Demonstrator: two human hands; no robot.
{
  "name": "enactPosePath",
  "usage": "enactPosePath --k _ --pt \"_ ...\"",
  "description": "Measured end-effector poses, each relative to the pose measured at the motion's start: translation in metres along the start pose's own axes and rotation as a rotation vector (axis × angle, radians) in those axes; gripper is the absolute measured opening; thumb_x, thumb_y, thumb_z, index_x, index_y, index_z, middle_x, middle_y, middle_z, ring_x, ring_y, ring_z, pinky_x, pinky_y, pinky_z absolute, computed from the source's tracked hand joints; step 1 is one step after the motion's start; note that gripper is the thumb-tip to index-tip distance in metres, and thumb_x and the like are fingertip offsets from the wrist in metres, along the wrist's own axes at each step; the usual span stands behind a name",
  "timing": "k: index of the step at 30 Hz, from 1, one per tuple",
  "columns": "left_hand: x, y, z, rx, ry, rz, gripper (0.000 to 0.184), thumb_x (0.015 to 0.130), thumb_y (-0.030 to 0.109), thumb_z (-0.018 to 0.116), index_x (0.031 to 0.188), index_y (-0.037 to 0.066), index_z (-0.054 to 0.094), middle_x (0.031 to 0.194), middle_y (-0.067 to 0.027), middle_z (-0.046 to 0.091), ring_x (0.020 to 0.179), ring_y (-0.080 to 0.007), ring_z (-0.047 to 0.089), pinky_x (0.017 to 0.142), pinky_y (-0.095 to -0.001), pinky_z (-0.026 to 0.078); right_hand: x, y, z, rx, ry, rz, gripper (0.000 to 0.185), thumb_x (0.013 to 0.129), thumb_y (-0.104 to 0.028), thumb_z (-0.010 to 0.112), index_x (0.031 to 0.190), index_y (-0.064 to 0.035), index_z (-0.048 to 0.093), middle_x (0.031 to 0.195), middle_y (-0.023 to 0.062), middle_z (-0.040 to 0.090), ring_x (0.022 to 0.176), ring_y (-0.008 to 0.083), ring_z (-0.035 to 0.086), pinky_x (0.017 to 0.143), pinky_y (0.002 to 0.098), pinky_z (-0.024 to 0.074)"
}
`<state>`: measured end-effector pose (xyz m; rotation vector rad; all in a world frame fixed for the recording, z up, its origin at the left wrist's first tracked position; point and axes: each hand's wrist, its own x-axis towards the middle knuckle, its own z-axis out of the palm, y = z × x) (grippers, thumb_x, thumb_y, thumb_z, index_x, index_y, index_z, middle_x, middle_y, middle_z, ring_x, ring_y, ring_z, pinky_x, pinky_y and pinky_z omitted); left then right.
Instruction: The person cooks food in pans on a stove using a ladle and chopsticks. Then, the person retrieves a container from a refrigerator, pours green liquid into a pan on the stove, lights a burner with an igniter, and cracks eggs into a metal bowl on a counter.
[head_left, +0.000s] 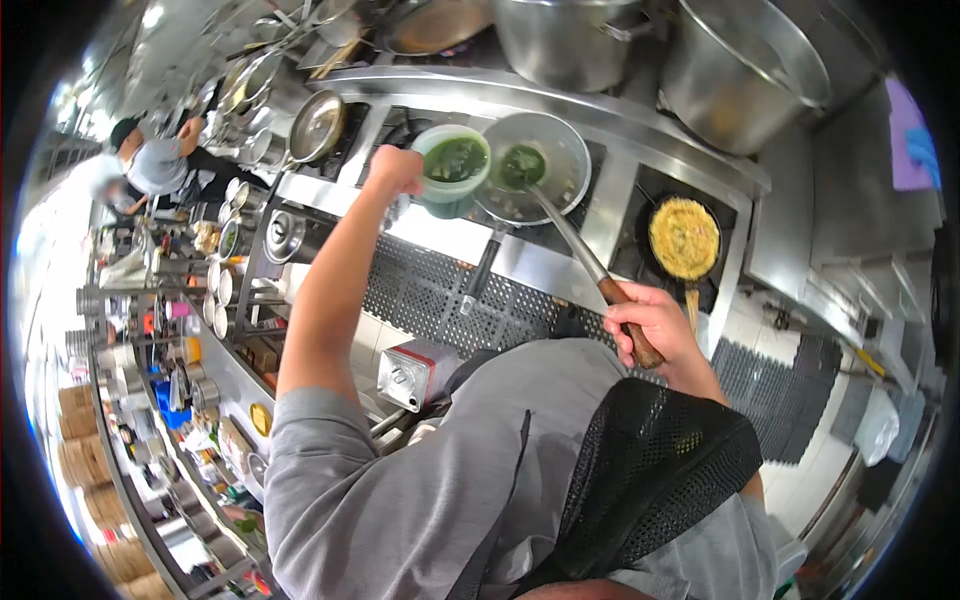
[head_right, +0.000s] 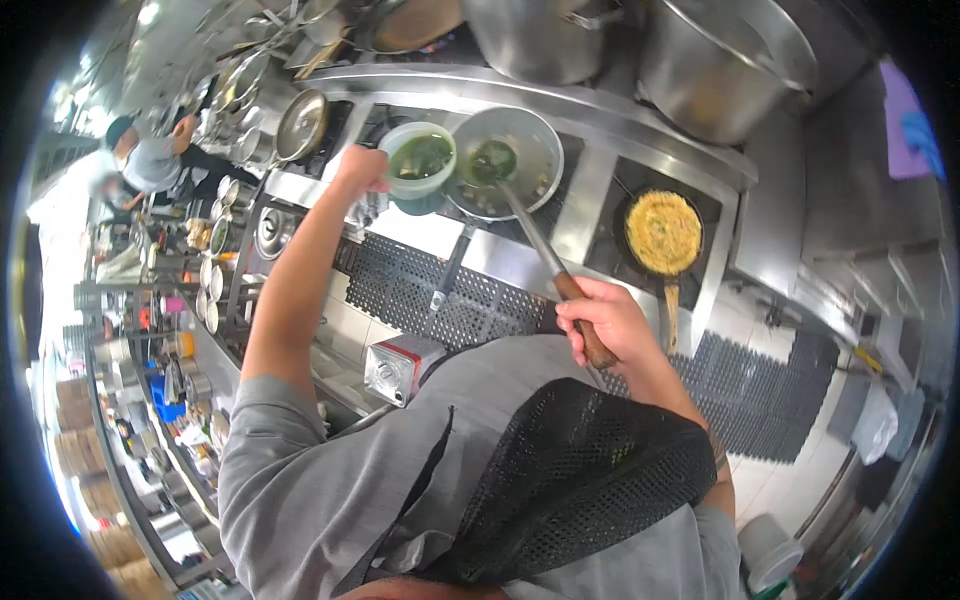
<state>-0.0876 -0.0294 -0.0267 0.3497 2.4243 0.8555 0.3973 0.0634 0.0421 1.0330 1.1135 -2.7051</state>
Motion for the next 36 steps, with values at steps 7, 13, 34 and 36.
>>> enactPosePath --k 7,13,34,36 --pt "-0.059 -0.043 -0.055 0.002 -0.007 0.056 0.019 0.08 0.004 0.067 0.089 -0.013 0.067 0.079 -0.0165 0.068 0.058 -0.0291 0.07 0.052 -0.0396 0.061 0.039 0.042 -0.013 -0.847 0.327 -0.223 0.038 0.084 -0.007 0.066 0.121 0.0003 0.063 0.065 0.0118 0.061 0.049 0.0218 0.062 0.048 0.0392 0.0505" --pt "-0.104 -0.116 -0.115 -0.898 0.225 -0.185 0.023 0.077 -0.004 0.066 0.094 -0.018 0.059 0.084 -0.0213 0.062 0.06 -0.035 0.07 0.055 -0.0419 0.064 0.093 0.099 -0.06 -1.432 0.556 -0.582 0.068 0.08 -0.002 0.066 0.146 -0.0074 0.052 0.085 0.0249 0.067 0.074 0.0427 0.064 0.069 0.0447 0.0514" --pt "-0.321 -0.514 -0.367 -1.085 1.148 -0.434 0.025 0.078 -0.003 0.061 0.1 -0.015 0.057 0.099 -0.0204 0.058 0.059 -0.0316 0.066 0.05 -0.0417 0.062 0.212 0.145 -0.124 -0.311 0.281 0.014 0.051 0.083 0.001 0.062 0.133 -0.004 0.059 0.075 0.0065 0.054 0.053 0.0204 0.058 0.049 0.0363 0.0499" --pt "-0.349 -0.532 -0.375 -1.109 1.203 -0.354 0.026 0.079 -0.003 0.061 0.1 -0.017 0.055 0.094 -0.02 0.059 0.052 -0.0307 0.065 0.049 -0.0398 0.062 0.207 0.125 -0.123 -0.857 0.406 -0.16 0.049 0.089 -0.008 0.065 0.136 0.0002 0.056 0.082 0.0086 0.061 0.064 0.0201 0.062 0.059 0.0342 0.0512"
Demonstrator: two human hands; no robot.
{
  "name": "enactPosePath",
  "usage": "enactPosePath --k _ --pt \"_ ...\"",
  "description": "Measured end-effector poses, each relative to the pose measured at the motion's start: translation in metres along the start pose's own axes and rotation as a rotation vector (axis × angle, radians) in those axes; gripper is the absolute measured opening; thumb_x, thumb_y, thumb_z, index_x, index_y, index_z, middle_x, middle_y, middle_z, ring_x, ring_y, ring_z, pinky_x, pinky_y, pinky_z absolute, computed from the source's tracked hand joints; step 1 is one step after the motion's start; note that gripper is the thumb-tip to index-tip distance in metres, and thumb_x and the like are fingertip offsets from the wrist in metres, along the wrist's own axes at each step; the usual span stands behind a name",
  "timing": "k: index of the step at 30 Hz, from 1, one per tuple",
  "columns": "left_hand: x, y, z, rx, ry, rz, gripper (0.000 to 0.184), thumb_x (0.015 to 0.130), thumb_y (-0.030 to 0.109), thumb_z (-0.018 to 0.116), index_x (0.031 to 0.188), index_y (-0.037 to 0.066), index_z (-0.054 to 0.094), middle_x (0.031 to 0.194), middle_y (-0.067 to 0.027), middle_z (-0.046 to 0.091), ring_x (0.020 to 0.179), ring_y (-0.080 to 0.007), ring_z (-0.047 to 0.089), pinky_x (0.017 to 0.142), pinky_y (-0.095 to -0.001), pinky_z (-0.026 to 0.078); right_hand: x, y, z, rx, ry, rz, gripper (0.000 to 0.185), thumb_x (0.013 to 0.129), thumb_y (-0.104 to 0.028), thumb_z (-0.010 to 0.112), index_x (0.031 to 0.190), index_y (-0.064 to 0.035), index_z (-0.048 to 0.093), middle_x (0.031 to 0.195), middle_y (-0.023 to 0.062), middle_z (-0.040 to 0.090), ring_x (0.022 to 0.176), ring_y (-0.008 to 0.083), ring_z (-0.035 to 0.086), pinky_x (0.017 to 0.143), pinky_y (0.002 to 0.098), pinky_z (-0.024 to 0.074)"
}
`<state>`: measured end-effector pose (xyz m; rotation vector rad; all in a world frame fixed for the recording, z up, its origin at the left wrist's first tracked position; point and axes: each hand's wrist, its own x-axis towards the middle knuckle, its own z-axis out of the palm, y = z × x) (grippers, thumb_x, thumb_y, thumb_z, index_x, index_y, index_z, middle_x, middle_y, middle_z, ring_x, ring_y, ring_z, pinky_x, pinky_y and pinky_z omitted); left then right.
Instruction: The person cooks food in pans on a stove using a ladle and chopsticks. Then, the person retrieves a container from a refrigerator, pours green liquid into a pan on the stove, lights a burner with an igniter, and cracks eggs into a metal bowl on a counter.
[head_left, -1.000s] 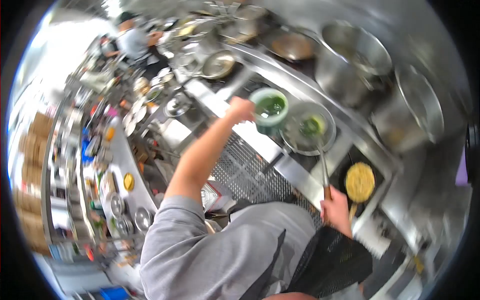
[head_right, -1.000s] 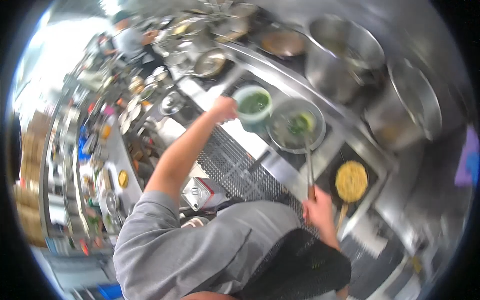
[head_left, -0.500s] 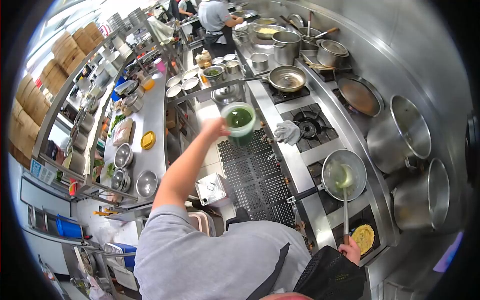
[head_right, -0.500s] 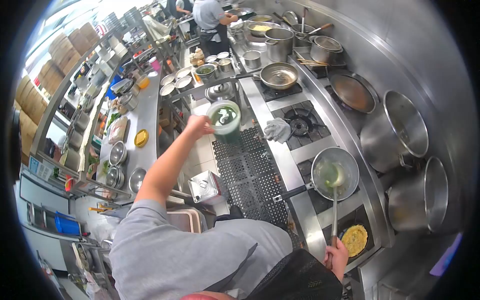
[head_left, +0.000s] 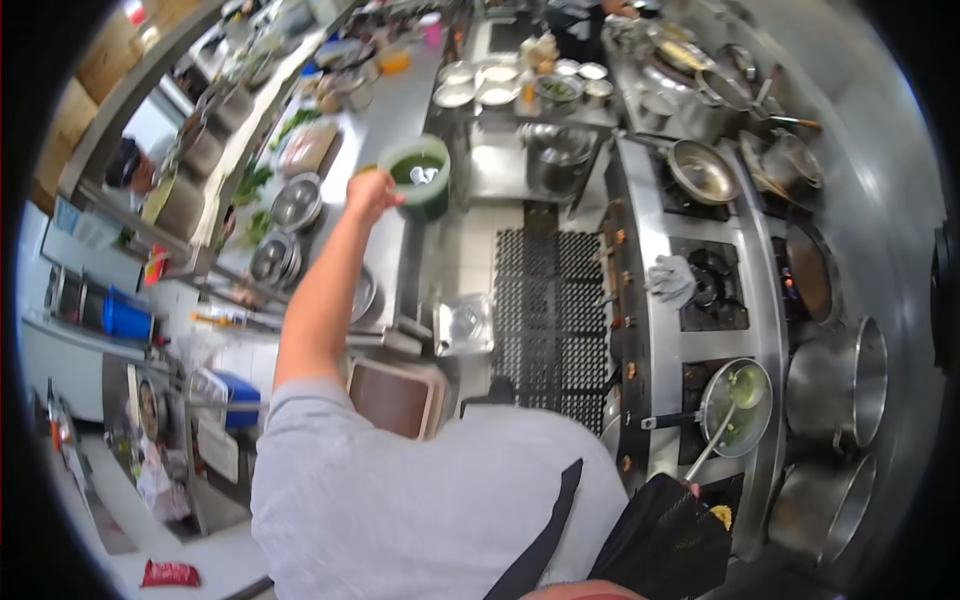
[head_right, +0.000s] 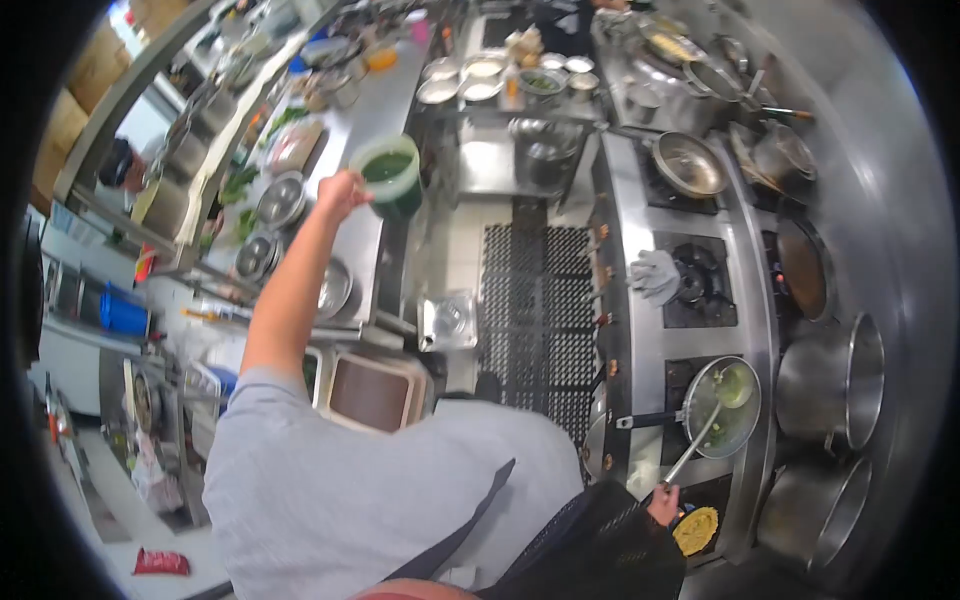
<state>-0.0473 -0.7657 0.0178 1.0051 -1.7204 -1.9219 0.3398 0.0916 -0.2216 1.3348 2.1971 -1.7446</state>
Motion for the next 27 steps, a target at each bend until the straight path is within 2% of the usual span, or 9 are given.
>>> enactPosePath --k 1,3,6,9,15,17,21,23,27 --pt "0.01 0.001 -0.02 0.0 0.004 -0.046 0.026 0.079 -0.003 0.061 0.1 -0.017 0.055 0.093 -0.0201 0.059 0.054 -0.0302 0.065 0.049 -0.0392 0.062 -0.007 -0.014 -0.007 -0.5 0.169 -0.285 0.052 0.094 -0.015 0.067 0.14 0.0043 0.053 0.088 0.0102 0.067 0.073 0.0192 0.065 0.068 0.0318 0.0518" --pt "0.031 0.006 -0.053 -0.005 0.025 -0.08 0.027 0.079 -0.003 0.061 0.1 -0.018 0.055 0.092 -0.0201 0.058 0.057 -0.0292 0.065 0.049 -0.0381 0.062 0.017 -0.033 -0.019 -0.395 0.297 -0.43 0.056 0.097 -0.018 0.066 0.141 0.0109 0.049 0.092 0.0104 0.067 0.077 0.0172 0.062 0.07 0.0326 0.0509" --pt "0.032 0.013 -0.09 -0.013 0.08 -0.055 0.026 0.08 -0.003 0.062 0.1 -0.017 0.056 0.091 -0.0191 0.058 0.062 -0.028 0.065 0.049 -0.0367 0.062 0.006 -0.135 0.002 -0.477 0.353 -0.367 0.053 0.097 -0.018 0.066 0.141 0.0076 0.051 0.101 0.0116 0.067 0.086 0.0183 0.064 0.075 0.0309 0.0514" --pt "0.049 0.011 -0.125 -0.064 0.134 -0.036 0.007 0.081 -0.001 0.063 0.085 -0.007 0.06 0.084 -0.014 0.058 0.056 -0.0227 0.059 0.05 -0.0384 0.062 0.006 -0.2 0.067 -0.487 0.515 -0.698 0.047 0.098 -0.017 0.065 0.139 0.0041 0.055 0.11 0.0113 0.065 0.093 0.0182 0.062 0.08 0.0297 0.0509" --pt "0.088 -0.033 -0.177 -0.082 0.199 -0.03 0.005 0.082 0.002 0.062 0.081 -0.003 0.061 0.068 -0.0072 0.054 0.048 -0.0188 0.054 0.045 -0.0397 0.059 -0.007 -0.328 0.253 -0.456 0.008 -0.958 0.031 0.095 -0.012 0.066 0.124 -0.0017 0.066 0.107 0.0107 0.068 0.097 0.0208 0.065 0.088 0.0343 0.0527" --pt "0.083 -0.04 -0.177 -0.137 0.252 -0.065 0.007 0.081 0.001 0.061 0.083 -0.006 0.06 0.067 -0.008 0.054 0.047 -0.0204 0.057 0.042 -0.0382 0.058 0.002 -0.354 0.324 -0.54 -0.213 -1.089 0.03 0.092 -0.015 0.065 0.118 -0.0012 0.068 0.107 0.017 0.068 0.098 0.0307 0.067 0.087 0.0386 0.0537" --pt "0.082 -0.051 -0.171 -0.15 0.347 -0.159 0.008 0.081 0.0 0.058 0.083 -0.008 0.059 0.067 -0.0104 0.054 0.045 -0.0233 0.059 0.039 -0.0361 0.055 -0.031 -0.408 0.475 -0.621 -0.761 -1.032 0.03 0.093 -0.021 0.065 0.114 -0.0002 0.07 0.107 0.0194 0.07 0.098 0.0348 0.068 0.089 0.0421 0.0539" --pt "0.09 -0.071 -0.179 -0.179 0.379 -0.216 0.007 0.082 0.001 0.058 0.081 -0.006 0.058 0.067 -0.0111 0.055 0.042 -0.0239 0.057 0.038 -0.0361 0.054 -0.036 -0.432 0.55 -0.779 -1.064 -1.19 0.029 0.094 -0.022 0.063 0.113 -0.0013 0.07 0.112 0.0215 0.069 0.106 0.0392 0.066 0.093 0.0438 0.053" --pt "0.071 -0.08 -0.18 -0.132 0.363 -0.187 0.008 0.082 0.0 0.059 0.075 0.002 0.056 0.069 -0.0049 0.05 0.057 -0.02 0.061 0.054 -0.0393 0.063 -0.039 -0.456 0.71 -0.825 -1.481 -1.309 0.026 0.094 -0.021 0.062 0.109 -0.001 0.07 0.103 0.0233 0.069 0.101 0.0411 0.067 0.09 0.0444 0.0541"
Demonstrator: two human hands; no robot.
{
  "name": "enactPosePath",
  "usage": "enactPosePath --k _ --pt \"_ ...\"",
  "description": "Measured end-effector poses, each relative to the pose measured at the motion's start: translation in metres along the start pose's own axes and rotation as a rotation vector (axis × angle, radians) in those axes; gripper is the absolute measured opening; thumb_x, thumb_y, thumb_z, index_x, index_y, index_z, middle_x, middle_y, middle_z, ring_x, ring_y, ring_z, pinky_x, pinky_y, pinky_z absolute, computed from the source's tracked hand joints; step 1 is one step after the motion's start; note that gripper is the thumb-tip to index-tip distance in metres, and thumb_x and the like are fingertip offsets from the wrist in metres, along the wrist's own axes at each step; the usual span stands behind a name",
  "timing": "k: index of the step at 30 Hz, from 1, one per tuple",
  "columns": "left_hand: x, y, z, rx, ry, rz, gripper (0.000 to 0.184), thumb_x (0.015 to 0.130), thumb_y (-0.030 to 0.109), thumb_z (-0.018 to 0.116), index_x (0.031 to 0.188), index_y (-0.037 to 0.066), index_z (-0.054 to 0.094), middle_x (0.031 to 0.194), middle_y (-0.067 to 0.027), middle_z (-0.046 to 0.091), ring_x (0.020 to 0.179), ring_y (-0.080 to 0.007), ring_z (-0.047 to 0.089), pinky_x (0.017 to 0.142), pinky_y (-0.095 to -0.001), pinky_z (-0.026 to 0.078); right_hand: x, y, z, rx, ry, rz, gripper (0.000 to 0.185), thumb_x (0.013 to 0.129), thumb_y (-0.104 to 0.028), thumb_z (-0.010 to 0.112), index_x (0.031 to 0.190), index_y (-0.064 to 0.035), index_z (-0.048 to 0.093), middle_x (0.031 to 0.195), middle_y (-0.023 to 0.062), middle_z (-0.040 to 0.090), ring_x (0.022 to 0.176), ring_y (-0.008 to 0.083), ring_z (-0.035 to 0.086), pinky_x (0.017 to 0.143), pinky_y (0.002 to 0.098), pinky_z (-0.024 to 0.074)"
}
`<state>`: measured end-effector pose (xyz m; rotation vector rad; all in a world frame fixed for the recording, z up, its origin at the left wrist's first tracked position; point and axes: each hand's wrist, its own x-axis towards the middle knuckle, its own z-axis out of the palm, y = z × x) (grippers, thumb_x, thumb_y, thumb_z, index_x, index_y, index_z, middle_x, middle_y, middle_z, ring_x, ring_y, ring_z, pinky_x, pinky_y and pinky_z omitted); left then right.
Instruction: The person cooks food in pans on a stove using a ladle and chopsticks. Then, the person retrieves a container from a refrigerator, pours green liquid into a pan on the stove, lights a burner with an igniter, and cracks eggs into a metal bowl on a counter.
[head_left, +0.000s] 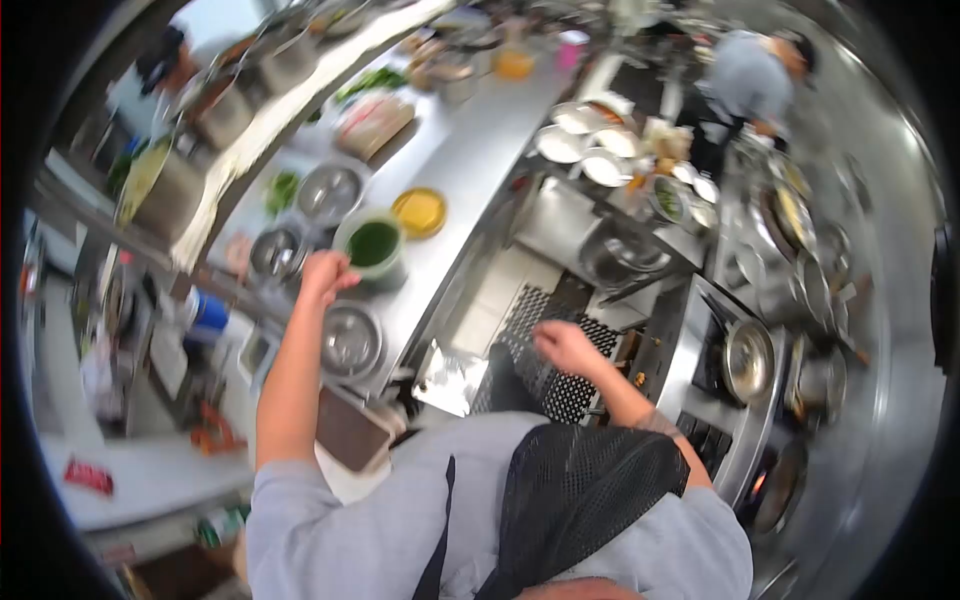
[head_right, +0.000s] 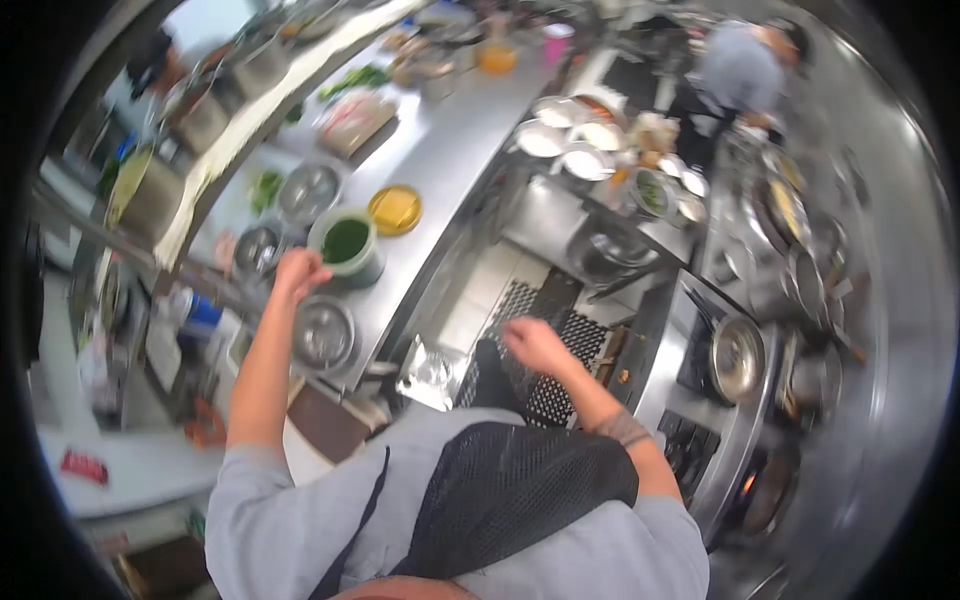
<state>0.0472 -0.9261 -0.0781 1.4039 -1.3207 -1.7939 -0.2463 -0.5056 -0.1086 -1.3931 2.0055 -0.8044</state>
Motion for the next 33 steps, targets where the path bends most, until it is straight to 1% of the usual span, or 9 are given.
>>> enactPosePath --k 2,5,11,15,18,23,25,30,33 --pt "-0.008 -0.012 0.0 -0.094 0.039 -0.01 0.006 0.085 0.0 0.064 0.087 -0.002 0.059 0.078 -0.0068 0.055 0.061 -0.022 0.064 0.058 -0.0408 0.065 0.069 0.004 -0.006 0.079 -0.049 -0.047 0.028 0.095 -0.022 0.063 0.112 -0.0023 0.071 0.098 0.0208 0.072 0.092 0.0388 0.07 0.084 0.0431 0.0555" --pt "-0.036 -0.013 0.002 -0.187 0.073 -0.045 0.023 0.093 0.006 0.068 0.111 -0.005 0.057 0.096 -0.016 0.067 0.081 -0.0266 0.071 0.078 -0.0387 0.064 0.172 0.01 0.002 0.35 -0.161 0.057 0.027 0.098 -0.023 0.064 0.109 0.0 0.072 0.081 0.0099 0.071 0.072 0.0165 0.067 0.07 0.0338 0.0545" --pt "-0.117 -0.018 0.027 -0.307 0.215 -0.129 0.025 0.099 0.011 0.063 0.12 -0.001 0.057 0.108 -0.0131 0.068 0.1 -0.0246 0.071 0.09 -0.0391 0.059 0.342 -0.006 0.035 0.138 -0.062 0.168 0.039 0.093 -0.036 0.063 0.096 0.0016 0.07 0.068 0.0151 0.072 0.063 0.0302 0.073 0.072 0.0417 0.0589" --pt "-0.165 -0.017 0.055 -0.249 0.186 -0.203 0.028 0.101 0.013 0.061 0.124 -0.001 0.058 0.112 -0.0121 0.068 0.099 -0.0229 0.071 0.088 -0.036 0.059 0.381 -0.013 0.051 -0.002 -0.202 0.264 0.041 0.089 -0.037 0.065 0.093 0.0034 0.068 0.074 0.0204 0.072 0.074 0.032 0.075 0.078 0.0423 0.0585" --pt "-0.172 -0.036 0.057 -0.275 0.171 -0.198 0.029 0.101 0.014 0.061 0.125 -0.002 0.058 0.112 -0.0118 0.067 0.098 -0.0214 0.071 0.087 -0.0343 0.059 0.398 0.003 0.068 -0.126 -0.041 0.154 0.038 0.088 -0.033 0.063 0.09 0.0043 0.067 0.081 0.0257 0.072 0.085 0.0357 0.075 0.077 0.0442 0.0573" --pt "-0.153 -0.051 0.067 -0.333 0.18 -0.15 0.033 0.098 0.013 0.066 0.127 -0.002 0.057 0.114 -0.0112 0.067 0.1 -0.0195 0.069 0.087 -0.0325 0.059 0.381 -0.071 0.019 0.104 0.153 -0.058 0.027 0.087 -0.024 0.063 0.082 0.0025 0.061 0.072 0.0204 0.065 0.07 0.0301 0.064 0.072 0.0414 0.053" --pt "-0.137 -0.068 0.071 -0.095 0.283 0.059 0.04 0.094 0.01 0.07 0.13 -0.002 0.055 0.116 -0.0112 0.066 0.104 -0.0209 0.068 0.09 -0.0332 0.057 0.359 -0.124 0.001 0.136 0.167 -0.124 0.017 0.086 -0.014 0.063 0.081 0.0013 0.058 0.071 0.0165 0.062 0.066 0.0256 0.057 0.07 0.0384 0.0515" --pt "-0.087 -0.089 0.087 0.024 0.404 0.354 0.091 0.08 0.009 0.081 0.153 -0.001 0.028 0.15 -0.025 0.045 0.139 -0.0353 0.049 0.113 -0.0405 0.044 0.31 -0.2 0.005 -0.087 -0.108 -0.933 0.01 0.081 -0.002 0.07 0.085 -0.0043 0.061 0.098 0.0151 0.066 0.09 0.0391 0.063 0.077 0.0447 0.0534" --pt "-0.076 -0.083 0.098 0.095 0.416 0.296 0.113 0.073 0.012 0.085 0.157 -0.006 0.011 0.16 -0.0293 0.026 0.151 -0.0387 0.028 0.123 -0.044 0.03 0.281 -0.216 0.029 -0.329 -0.193 -1.216 0.011 0.079 0.0 0.067 0.088 -0.005 0.061 0.092 0.0126 0.064 0.089 0.0355 0.063 0.079 0.0454 0.0528"
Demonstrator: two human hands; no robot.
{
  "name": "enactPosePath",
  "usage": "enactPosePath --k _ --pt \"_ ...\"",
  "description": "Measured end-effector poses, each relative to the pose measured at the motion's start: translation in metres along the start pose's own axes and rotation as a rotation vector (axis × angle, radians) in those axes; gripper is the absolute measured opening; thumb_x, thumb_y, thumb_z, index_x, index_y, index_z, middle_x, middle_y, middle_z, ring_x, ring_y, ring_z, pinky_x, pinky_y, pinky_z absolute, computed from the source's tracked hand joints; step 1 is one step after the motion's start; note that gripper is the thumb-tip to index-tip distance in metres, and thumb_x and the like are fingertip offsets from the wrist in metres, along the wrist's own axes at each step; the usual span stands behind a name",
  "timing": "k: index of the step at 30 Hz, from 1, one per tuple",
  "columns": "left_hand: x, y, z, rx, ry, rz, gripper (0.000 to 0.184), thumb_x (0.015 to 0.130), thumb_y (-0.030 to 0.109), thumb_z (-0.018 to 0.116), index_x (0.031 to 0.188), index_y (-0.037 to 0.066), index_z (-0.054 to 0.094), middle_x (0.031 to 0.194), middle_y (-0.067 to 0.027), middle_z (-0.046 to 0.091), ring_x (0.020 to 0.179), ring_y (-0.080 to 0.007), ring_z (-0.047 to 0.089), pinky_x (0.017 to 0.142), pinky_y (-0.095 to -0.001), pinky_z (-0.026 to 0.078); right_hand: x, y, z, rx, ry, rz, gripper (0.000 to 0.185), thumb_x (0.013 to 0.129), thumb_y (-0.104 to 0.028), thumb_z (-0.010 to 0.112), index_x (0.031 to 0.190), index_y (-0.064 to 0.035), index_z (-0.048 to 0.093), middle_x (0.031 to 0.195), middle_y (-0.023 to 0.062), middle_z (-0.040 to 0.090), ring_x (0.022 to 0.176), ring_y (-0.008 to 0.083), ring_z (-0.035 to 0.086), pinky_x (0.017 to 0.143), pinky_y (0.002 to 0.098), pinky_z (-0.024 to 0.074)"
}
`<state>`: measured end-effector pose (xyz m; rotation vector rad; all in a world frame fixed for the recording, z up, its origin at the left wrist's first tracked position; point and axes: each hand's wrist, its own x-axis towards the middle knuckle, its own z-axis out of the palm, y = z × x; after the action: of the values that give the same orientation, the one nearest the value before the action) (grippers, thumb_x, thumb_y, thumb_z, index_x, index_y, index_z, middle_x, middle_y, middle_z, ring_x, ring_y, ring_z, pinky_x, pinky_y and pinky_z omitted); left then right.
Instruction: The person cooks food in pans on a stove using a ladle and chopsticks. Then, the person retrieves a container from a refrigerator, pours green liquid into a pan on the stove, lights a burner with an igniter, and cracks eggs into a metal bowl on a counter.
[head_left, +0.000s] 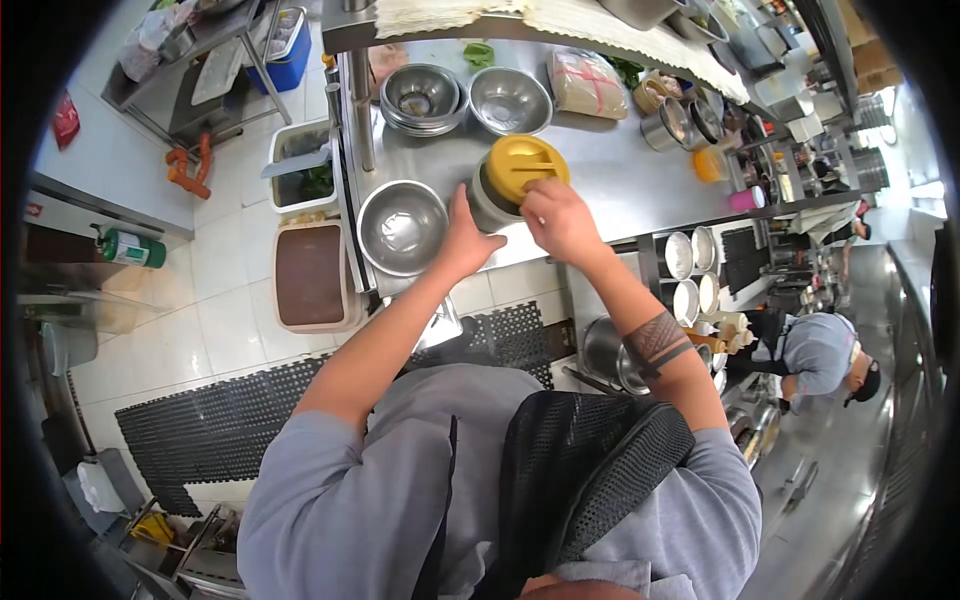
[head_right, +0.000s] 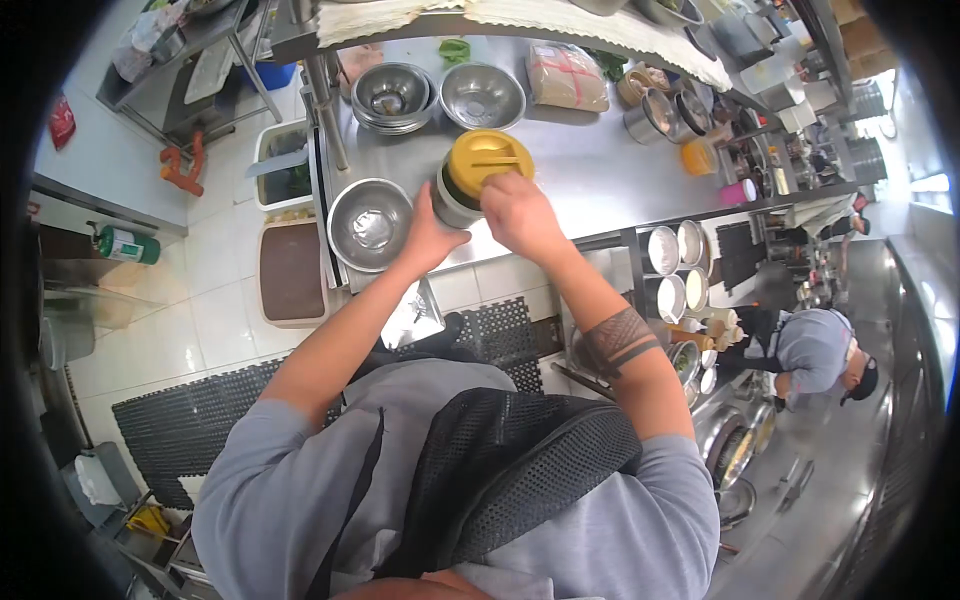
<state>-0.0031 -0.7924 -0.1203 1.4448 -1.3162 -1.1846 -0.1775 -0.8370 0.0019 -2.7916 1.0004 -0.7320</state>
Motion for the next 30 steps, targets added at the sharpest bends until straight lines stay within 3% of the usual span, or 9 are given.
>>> enactPosePath --k 5,8,11,14,18,22,26,28,30 --pt "0.009 -0.029 0.024 0.057 0.13 0.089 0.131 0.067 0.015 0.093 0.158 -0.008 0.001 0.164 -0.0299 0.015 0.155 -0.0381 0.016 0.126 -0.0446 0.021 -0.009 -0.004 0.022 -0.006 -0.135 0.093 0.014 0.081 -0.002 0.063 0.094 -0.0058 0.063 0.094 0.0125 0.065 0.093 0.0369 0.063 0.084 0.0468 0.051" --pt "0.027 -0.012 0.04 -0.041 0.211 0.278 0.126 0.064 0.012 0.094 0.155 -0.006 0.008 0.157 -0.0266 0.024 0.148 -0.0351 0.027 0.123 -0.0443 0.026 -0.02 0.011 0.027 0.102 -0.178 0.187 0.042 0.076 -0.006 0.07 0.118 -0.0081 0.065 0.109 0.0155 0.064 0.108 0.0377 0.06 0.096 0.0456 0.0486" --pt "0.02 0.01 0.029 -0.143 0.198 0.226 0.118 0.059 0.007 0.096 0.15 -0.004 0.022 0.146 -0.0229 0.039 0.136 -0.0327 0.044 0.117 -0.0442 0.035 -0.003 0.004 0.004 0.014 -0.076 -0.019 0.039 0.071 -0.021 0.083 0.107 -0.0118 0.072 0.129 0.0174 0.056 0.125 0.0408 0.051 0.108 0.0519 0.0412" --pt "0.027 -0.009 0.04 -0.112 0.216 0.299 0.118 0.064 0.009 0.095 0.154 -0.005 0.018 0.15 -0.0234 0.037 0.138 -0.0328 0.044 0.118 -0.0431 0.034 0.006 0.022 0.001 0.071 -0.121 -0.048 0.039 0.072 -0.029 0.084 0.105 -0.0118 0.072 0.132 0.0199 0.054 0.13 0.0414 0.047 0.111 0.0575 0.037" --pt "0.026 -0.011 0.044 -0.225 0.217 0.341 0.115 0.068 0.01 0.093 0.155 -0.004 0.019 0.151 -0.0229 0.038 0.138 -0.032 0.045 0.117 -0.0433 0.035 -0.003 0.035 0.023 0.144 -0.267 0.069 0.038 0.075 -0.037 0.083 0.101 -0.0126 0.072 0.129 0.019 0.052 0.129 0.042 0.045 0.116 0.0688 0.0216" --pt "0.035 -0.027 0.052 -0.218 0.229 0.374 0.1 0.076 0.011 0.087 0.152 -0.001 0.024 0.148 -0.0204 0.042 0.133 -0.031 0.05 0.115 -0.0431 0.04 -0.012 0.018 0.046 0.128 -0.081 0.23 0.042 0.072 -0.042 0.082 0.104 -0.0154 0.073 0.122 0.0195 0.053 0.128 0.0419 0.044 0.119 0.0685 0.0146" --pt "0.033 -0.03 0.056 -0.563 0.115 0.289 0.088 0.083 0.003 0.08 0.152 0.005 0.025 0.145 -0.0181 0.044 0.129 -0.0278 0.052 0.11 -0.042 0.045 0.006 -0.028 0.069 0.007 0.056 0.61 0.037 0.079 -0.04 0.075 0.105 -0.0141 0.071 0.122 0.0214 0.053 0.127 0.0431 0.044 0.118 0.0686 0.0138" --pt "0.033 -0.021 0.056 -0.84 0.067 0.189 0.088 0.084 -0.002 0.078 0.152 0.008 0.024 0.144 -0.0175 0.044 0.128 -0.0257 0.052 0.108 -0.0415 0.047 0.022 -0.024 0.063 -0.075 0.036 0.632 0.037 0.079 -0.039 0.072 0.107 -0.0138 0.073 0.116 0.0225 0.057 0.119 0.0429 0.051 0.115 0.0646 0.0254" --pt "0.023 -0.008 0.054 -0.348 0.152 0.287 0.096 0.077 -0.001 0.084 0.152 0.004 0.024 0.143 -0.0174 0.045 0.126 -0.0244 0.053 0.108 -0.0395 0.046 0.033 -0.004 0.04 -0.034 -0.388 0.513 0.033 0.077 -0.039 0.07 0.1 -0.0154 0.077 0.112 0.0225 0.063 0.108 0.0453 0.058 0.103 0.0627 0.0378"
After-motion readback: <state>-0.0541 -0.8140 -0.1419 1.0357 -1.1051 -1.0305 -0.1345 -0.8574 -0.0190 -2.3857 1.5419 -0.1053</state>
